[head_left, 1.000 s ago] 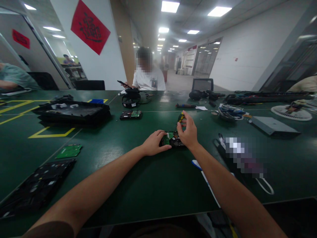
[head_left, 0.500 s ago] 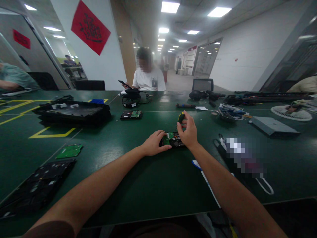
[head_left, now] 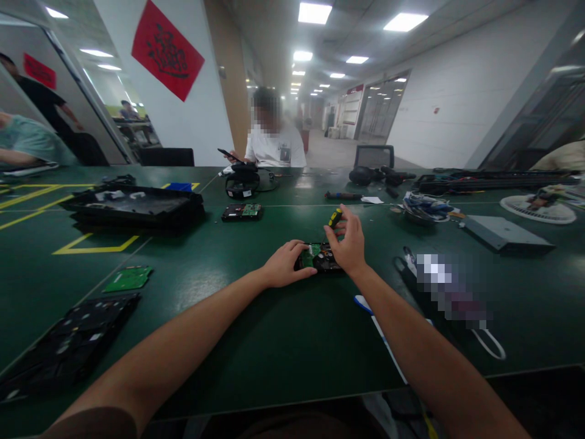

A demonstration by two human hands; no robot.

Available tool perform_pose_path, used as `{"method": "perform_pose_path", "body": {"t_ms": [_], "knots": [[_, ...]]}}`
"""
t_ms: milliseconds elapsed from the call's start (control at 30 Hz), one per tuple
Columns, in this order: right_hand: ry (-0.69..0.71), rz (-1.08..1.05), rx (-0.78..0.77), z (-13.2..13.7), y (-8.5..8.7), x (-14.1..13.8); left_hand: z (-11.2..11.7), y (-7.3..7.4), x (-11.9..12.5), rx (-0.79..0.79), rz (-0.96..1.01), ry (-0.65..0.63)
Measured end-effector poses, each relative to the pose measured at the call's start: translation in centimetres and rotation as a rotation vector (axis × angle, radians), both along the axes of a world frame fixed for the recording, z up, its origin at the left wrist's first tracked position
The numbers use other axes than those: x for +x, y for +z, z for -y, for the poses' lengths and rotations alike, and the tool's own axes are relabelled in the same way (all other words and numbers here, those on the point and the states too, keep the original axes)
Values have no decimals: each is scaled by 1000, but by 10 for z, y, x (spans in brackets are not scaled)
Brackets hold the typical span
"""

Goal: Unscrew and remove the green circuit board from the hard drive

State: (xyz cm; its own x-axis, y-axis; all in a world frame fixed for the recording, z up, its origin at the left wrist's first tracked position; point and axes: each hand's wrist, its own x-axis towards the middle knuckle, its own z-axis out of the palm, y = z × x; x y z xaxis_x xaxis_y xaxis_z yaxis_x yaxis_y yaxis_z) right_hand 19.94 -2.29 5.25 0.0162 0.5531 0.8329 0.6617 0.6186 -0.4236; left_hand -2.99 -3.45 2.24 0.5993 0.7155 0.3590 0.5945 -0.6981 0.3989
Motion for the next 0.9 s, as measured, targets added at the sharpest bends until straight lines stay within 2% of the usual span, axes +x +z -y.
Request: {"method": "perform_pose_path", "body": {"t_ms": [200,900], "knots": [[30,8,-5,1,1,-1,1,0,0,-5,8,-3],[-6,12,12,2,2,-1,2,2,0,2,-6,3]]}}
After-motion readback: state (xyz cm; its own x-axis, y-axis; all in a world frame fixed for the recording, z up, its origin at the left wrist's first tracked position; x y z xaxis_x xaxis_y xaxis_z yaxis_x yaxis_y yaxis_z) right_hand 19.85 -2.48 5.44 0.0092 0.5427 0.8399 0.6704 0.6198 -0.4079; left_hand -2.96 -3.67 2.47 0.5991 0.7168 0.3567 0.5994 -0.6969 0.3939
